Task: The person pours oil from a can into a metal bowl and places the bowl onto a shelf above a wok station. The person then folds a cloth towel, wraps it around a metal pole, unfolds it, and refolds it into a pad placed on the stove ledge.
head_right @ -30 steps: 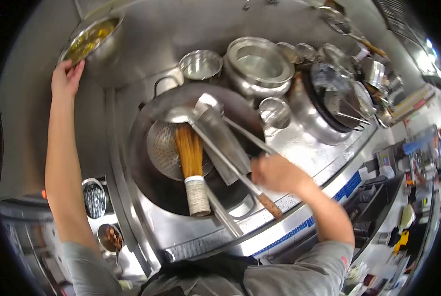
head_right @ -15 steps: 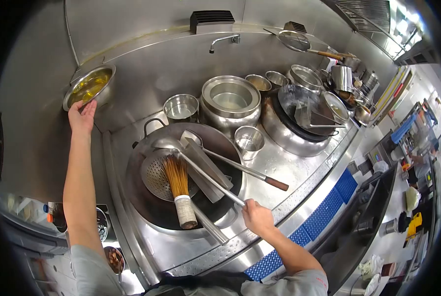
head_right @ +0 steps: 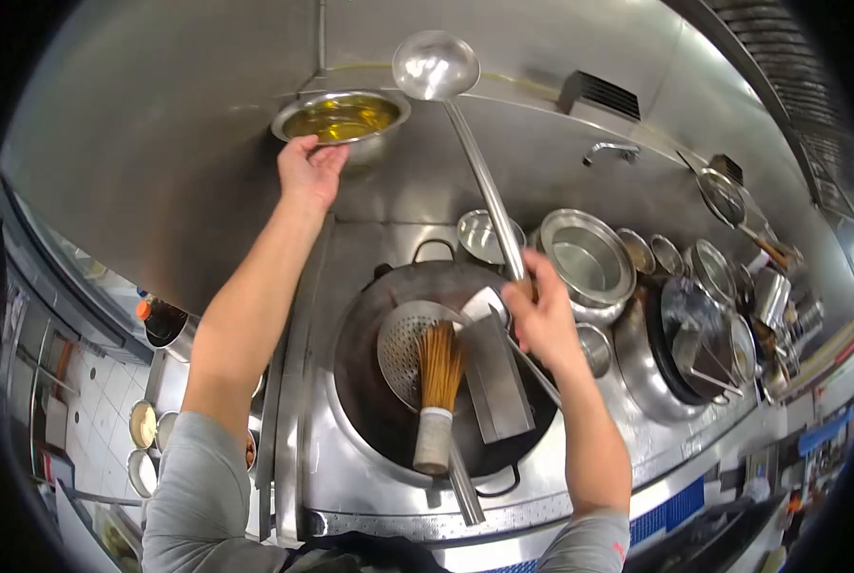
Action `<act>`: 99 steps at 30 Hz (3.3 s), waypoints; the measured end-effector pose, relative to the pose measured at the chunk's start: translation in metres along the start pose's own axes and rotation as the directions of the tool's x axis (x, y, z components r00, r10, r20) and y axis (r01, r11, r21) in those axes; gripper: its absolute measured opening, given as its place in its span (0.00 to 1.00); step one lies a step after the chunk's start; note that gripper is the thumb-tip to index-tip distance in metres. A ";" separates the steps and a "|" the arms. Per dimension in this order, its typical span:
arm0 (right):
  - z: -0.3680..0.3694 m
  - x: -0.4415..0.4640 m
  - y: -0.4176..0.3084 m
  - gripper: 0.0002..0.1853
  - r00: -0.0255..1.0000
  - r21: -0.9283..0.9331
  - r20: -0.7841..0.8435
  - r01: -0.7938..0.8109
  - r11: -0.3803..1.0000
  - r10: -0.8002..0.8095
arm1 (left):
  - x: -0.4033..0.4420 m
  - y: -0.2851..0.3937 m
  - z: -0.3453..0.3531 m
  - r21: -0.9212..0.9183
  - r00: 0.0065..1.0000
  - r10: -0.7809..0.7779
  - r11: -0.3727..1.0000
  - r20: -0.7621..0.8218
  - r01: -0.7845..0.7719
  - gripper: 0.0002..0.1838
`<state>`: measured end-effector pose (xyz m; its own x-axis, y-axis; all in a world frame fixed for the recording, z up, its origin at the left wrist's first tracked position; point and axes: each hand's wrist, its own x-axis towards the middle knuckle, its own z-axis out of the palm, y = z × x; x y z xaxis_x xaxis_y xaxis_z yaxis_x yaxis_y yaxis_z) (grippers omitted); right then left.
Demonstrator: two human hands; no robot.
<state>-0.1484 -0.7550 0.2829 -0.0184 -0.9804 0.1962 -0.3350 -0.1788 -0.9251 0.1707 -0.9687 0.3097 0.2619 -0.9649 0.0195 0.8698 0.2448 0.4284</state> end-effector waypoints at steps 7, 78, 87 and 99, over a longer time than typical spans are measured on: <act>0.066 0.173 -0.105 0.36 0.974 0.056 0.005 0.224 0.973 -0.225 | -0.010 0.007 0.011 0.007 1.000 0.018 1.000 0.002 -0.018 0.21; 0.051 -0.416 0.056 0.34 0.979 -0.116 -0.182 -0.115 0.987 0.093 | -0.499 0.108 -0.326 0.500 0.461 -0.882 0.443 0.094 0.744 0.34; 0.040 -0.567 0.088 0.25 0.822 -0.411 -0.193 -0.564 0.716 0.536 | -0.521 0.083 -0.313 0.660 0.221 -0.959 0.284 0.179 0.695 0.34; -0.011 -0.667 0.139 0.25 0.747 -0.603 -0.243 -0.616 0.507 0.619 | -0.552 0.003 -0.245 0.870 0.015 -0.987 0.148 0.159 0.470 0.37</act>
<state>-0.1930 -0.1248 0.0267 -0.4496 -0.8230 -0.3472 -0.7264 0.5630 -0.3941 0.1313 -0.4119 0.0795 -0.9211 -0.2716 -0.2788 -0.1123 -0.5004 0.8585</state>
